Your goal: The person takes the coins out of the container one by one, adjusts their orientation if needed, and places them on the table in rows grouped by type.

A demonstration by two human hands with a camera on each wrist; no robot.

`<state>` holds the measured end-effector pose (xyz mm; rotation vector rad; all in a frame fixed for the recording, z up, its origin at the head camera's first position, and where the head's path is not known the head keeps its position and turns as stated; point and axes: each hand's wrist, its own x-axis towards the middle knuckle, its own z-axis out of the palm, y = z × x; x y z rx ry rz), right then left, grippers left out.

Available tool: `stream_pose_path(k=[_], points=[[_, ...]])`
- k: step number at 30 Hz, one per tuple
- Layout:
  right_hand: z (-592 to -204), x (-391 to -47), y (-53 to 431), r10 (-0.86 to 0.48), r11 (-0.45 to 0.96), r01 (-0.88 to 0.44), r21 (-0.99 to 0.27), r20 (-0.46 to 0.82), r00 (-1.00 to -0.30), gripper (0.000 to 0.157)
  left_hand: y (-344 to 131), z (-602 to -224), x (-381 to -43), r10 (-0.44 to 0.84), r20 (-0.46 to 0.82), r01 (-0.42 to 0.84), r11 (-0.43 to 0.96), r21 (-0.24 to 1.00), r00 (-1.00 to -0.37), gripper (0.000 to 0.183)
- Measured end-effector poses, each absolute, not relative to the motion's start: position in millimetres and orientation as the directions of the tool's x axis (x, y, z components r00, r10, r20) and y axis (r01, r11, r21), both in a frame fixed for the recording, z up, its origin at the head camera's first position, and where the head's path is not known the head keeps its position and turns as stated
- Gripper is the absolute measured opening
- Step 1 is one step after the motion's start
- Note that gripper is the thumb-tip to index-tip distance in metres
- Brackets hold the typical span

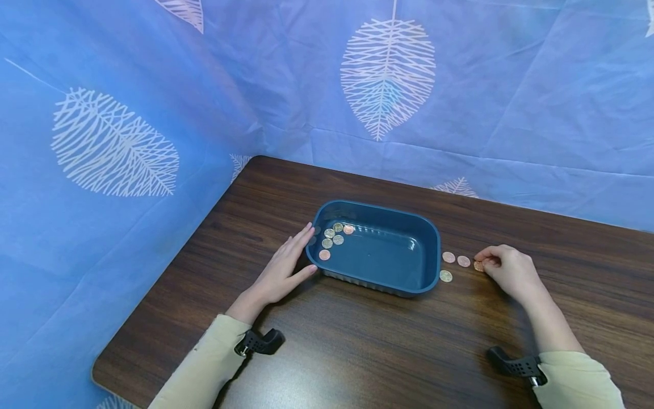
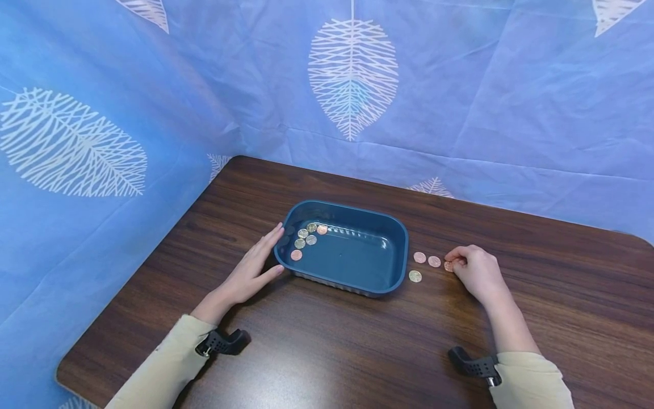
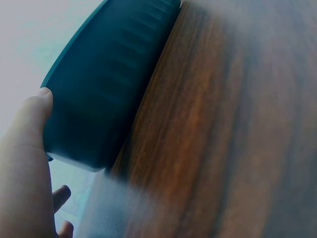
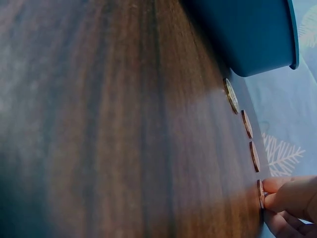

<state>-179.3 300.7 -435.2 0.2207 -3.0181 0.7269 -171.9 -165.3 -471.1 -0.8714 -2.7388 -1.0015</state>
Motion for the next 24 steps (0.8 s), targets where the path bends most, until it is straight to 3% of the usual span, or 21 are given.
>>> stream_pose_path(k=[8, 16, 24], points=[[-439.7, -178.8, 300.6, -0.126, 0.879, -0.153, -0.451, 0.089, -0.988, 0.011, -165.5, -471.3, -172.5, 0.478, 0.281, 0.546, 0.619, 0.565, -0.833, 0.072], [-442.0, -176.3, 301.1, -0.142, 0.869, -0.247, -0.428, 0.263, -0.954, 0.011, -163.8, -471.6, -174.1, 0.479, 0.282, 0.548, 0.616, 0.566, -0.831, 0.073], [-418.8, -178.2, 263.3, -0.123, 0.802, -0.31, -0.51, 0.366, -0.922, 0.013, -166.4, -472.0, -172.7, 0.48, 0.272, 0.541, 0.616, 0.572, -0.834, 0.073]])
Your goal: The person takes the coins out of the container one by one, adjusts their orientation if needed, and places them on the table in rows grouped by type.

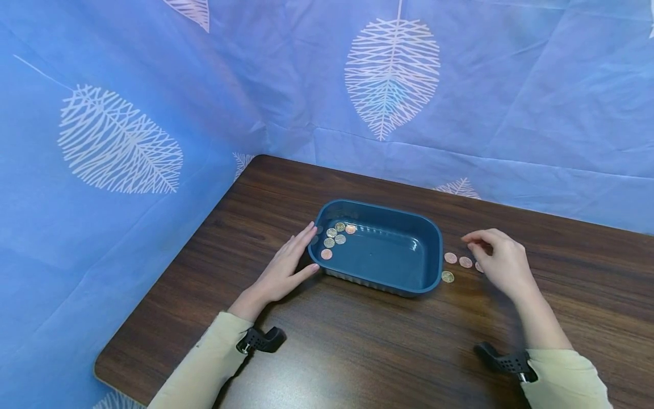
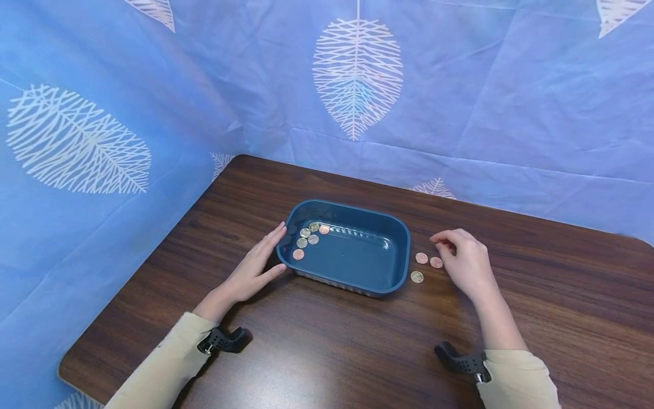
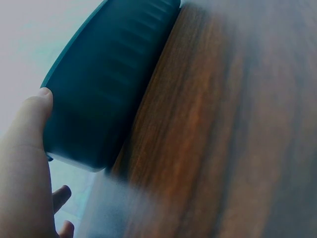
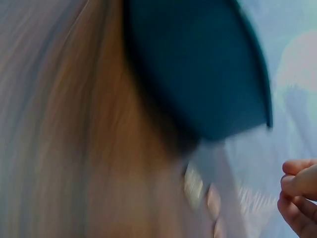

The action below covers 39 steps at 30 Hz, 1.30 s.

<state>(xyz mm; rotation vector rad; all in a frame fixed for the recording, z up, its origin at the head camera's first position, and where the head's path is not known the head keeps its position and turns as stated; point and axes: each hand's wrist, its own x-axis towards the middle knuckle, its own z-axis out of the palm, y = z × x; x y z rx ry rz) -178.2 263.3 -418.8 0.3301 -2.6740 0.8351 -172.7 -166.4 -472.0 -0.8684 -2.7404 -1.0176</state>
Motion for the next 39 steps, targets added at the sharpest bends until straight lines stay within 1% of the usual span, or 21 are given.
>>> stream_pose_path(k=[5, 9, 17, 22, 25, 30, 33, 37, 39], points=[[-398.2, -182.9, 226.5, -0.19, 0.735, -0.397, -0.549, 0.395, -0.899, 0.014, -166.1, -471.6, -172.6, 0.484, 0.274, 0.547, 0.618, 0.565, -0.831, 0.073], [-388.4, -188.6, 194.8, -0.282, 0.675, -0.472, -0.567, 0.393, -0.875, 0.015, -165.9, -471.4, -172.8, 0.487, 0.28, 0.553, 0.616, 0.562, -0.827, 0.073], [-380.3, -205.6, 118.8, -0.488, 0.535, -0.554, -0.638, 0.302, -0.819, 0.015, -166.6, -470.3, -173.2, 0.485, 0.293, 0.561, 0.617, 0.552, -0.824, 0.073], [-390.1, -219.0, 81.9, -0.571, 0.465, -0.57, -0.678, 0.261, -0.778, 0.013, -166.5, -470.8, -173.2, 0.488, 0.284, 0.557, 0.62, 0.553, -0.825, 0.073], [-402.6, -226.0, 70.2, -0.614, 0.467, -0.566, -0.679, 0.211, -0.761, 0.013, -166.3, -471.0, -172.6, 0.488, 0.276, 0.552, 0.619, 0.559, -0.828, 0.072], [-419.6, -231.4, 64.3, -0.671, 0.508, -0.552, -0.661, 0.097, -0.735, 0.015, -166.3, -471.1, -172.4, 0.489, 0.276, 0.552, 0.619, 0.559, -0.827, 0.073], [-425.0, -231.6, 63.1, -0.711, 0.513, -0.561, -0.65, 0.044, -0.702, 0.018, -167.2, -471.1, -172.5, 0.488, 0.281, 0.554, 0.617, 0.558, -0.826, 0.072], [-428.3, -230.2, 61.1, -0.764, 0.494, -0.598, -0.631, 0.014, -0.645, 0.026, -168.0, -470.9, -172.2, 0.487, 0.283, 0.554, 0.612, 0.564, -0.826, 0.072], [-429.2, -229.6, 60.2, -0.778, 0.488, -0.616, -0.618, 0.012, -0.628, 0.03, -167.8, -471.0, -172.0, 0.487, 0.283, 0.554, 0.612, 0.564, -0.826, 0.072]])
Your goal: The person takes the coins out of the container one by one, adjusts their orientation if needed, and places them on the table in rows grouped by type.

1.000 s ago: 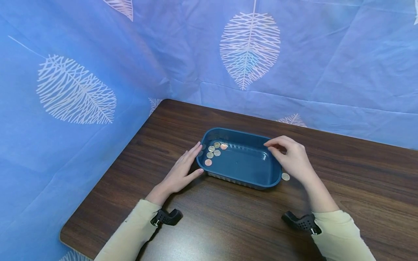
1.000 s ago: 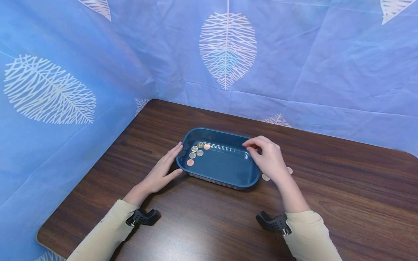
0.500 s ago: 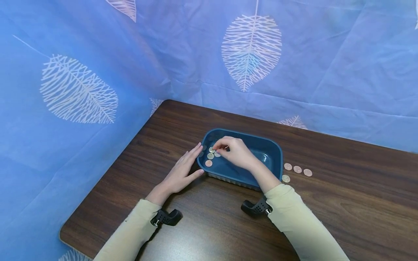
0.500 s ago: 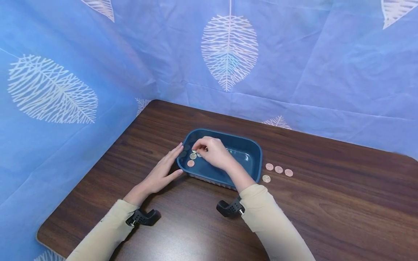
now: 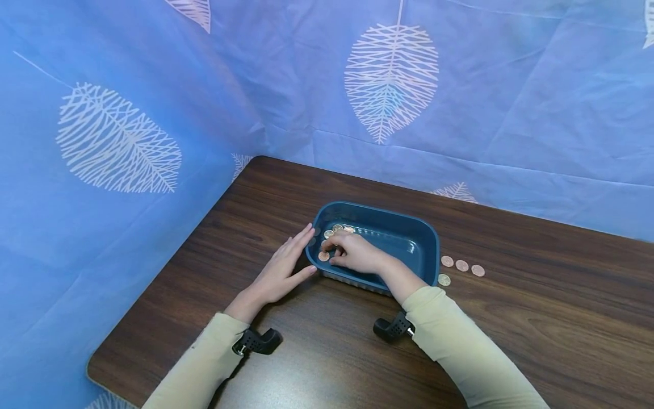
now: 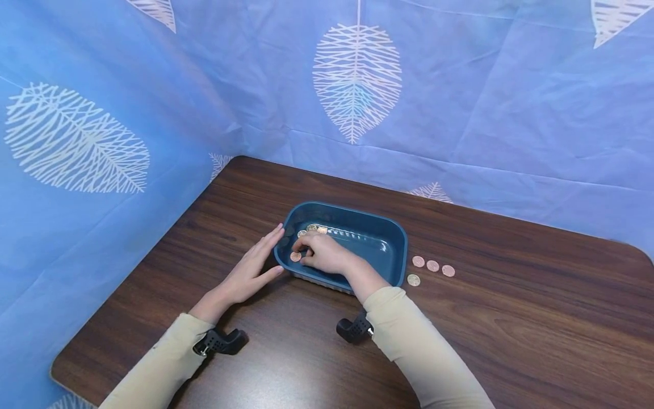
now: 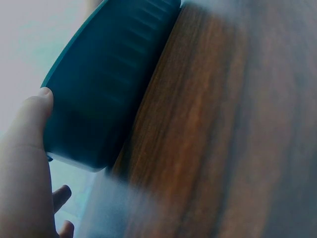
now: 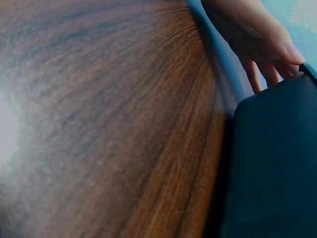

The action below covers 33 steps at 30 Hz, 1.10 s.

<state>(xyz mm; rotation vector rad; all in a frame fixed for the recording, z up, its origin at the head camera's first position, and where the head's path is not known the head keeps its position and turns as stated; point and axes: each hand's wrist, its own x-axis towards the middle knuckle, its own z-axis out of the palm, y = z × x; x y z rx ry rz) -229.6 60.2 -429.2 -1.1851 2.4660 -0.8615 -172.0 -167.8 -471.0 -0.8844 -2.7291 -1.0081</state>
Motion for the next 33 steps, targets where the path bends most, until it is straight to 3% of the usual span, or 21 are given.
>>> stream_pose_path(k=[7, 19, 27, 33], points=[[-430.7, -228.2, 59.0, -0.804, 0.465, -0.677, -0.57, 0.049, -0.593, 0.028, -167.5, -471.2, -172.5, 0.487, 0.276, 0.55, 0.613, 0.568, -0.828, 0.072], [-432.9, -229.2, 57.1, -0.794, 0.485, -0.695, -0.53, 0.066, -0.605, 0.018, -167.2, -472.6, -173.2, 0.486, 0.278, 0.549, 0.61, 0.571, -0.829, 0.072], [-429.0, -229.0, 55.9, -0.78, 0.531, -0.645, -0.549, -0.02, -0.625, 0.008, -166.8, -472.0, -172.3, 0.483, 0.27, 0.541, 0.609, 0.58, -0.833, 0.071], [-425.2, -227.8, 55.1, -0.738, 0.612, -0.567, -0.551, -0.139, -0.661, 0.012, -166.4, -472.2, -172.6, 0.482, 0.273, 0.542, 0.607, 0.581, -0.833, 0.071]])
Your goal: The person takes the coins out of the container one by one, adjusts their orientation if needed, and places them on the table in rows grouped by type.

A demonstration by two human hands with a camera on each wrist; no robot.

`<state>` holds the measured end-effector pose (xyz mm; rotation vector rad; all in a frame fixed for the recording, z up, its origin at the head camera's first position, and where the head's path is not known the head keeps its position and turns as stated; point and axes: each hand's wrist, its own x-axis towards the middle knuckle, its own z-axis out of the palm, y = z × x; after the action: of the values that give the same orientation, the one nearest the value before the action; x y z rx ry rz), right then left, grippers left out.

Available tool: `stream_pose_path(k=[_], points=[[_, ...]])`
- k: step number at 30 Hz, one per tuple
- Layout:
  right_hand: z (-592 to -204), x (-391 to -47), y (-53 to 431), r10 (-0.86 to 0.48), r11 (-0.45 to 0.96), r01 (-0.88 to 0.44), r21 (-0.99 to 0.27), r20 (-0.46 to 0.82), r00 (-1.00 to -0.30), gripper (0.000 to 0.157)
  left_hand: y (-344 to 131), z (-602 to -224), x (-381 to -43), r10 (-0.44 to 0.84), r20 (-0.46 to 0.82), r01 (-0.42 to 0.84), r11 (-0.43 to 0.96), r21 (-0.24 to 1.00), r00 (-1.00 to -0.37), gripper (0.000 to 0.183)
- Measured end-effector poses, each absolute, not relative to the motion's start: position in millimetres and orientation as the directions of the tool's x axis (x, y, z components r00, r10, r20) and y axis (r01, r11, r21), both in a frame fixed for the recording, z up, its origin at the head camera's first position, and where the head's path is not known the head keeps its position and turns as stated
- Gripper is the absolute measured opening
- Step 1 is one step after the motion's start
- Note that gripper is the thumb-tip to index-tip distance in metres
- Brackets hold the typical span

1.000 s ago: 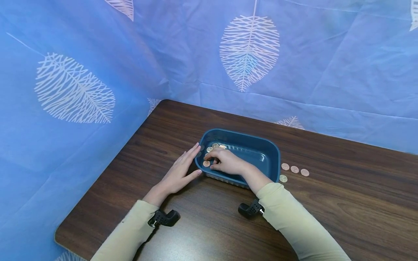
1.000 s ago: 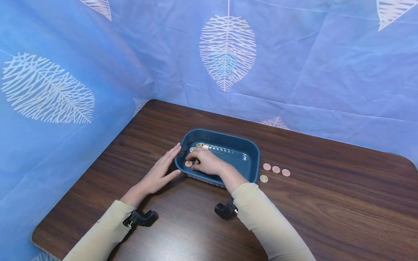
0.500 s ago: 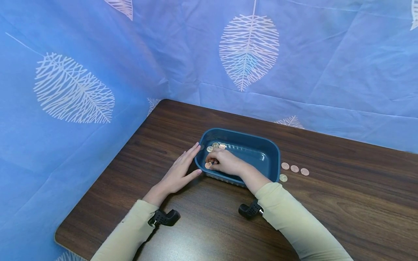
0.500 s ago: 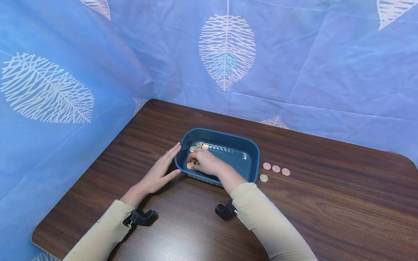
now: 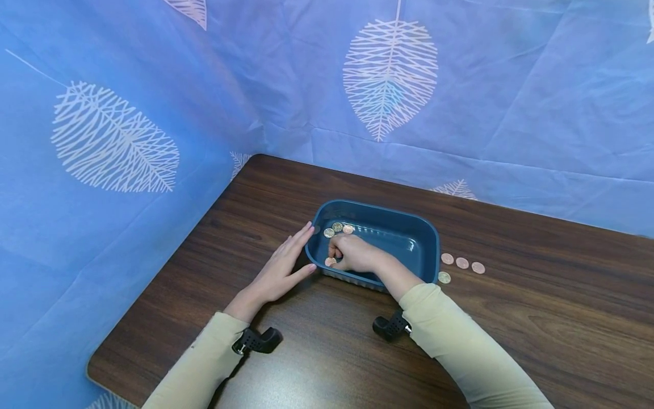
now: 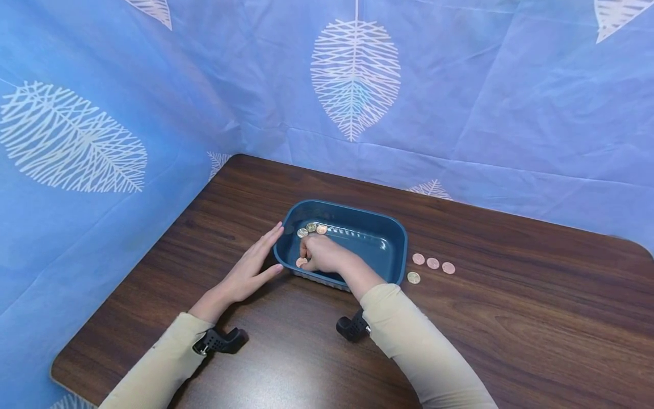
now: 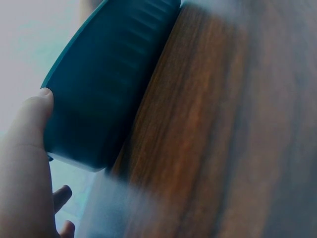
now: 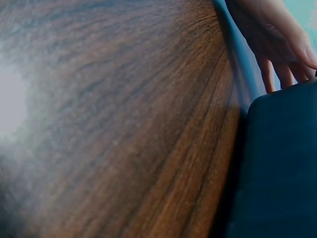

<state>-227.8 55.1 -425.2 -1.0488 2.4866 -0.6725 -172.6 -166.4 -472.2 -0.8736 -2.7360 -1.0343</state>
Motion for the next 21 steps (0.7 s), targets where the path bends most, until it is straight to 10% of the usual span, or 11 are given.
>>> stream_pose_path(k=[21], points=[[-427.1, -228.2, 55.0, -0.76, 0.545, -0.611, -0.574, -0.031, -0.649, 0.009, -168.4, -473.5, -173.2, 0.488, 0.278, 0.55, 0.607, 0.573, -0.828, 0.072]])
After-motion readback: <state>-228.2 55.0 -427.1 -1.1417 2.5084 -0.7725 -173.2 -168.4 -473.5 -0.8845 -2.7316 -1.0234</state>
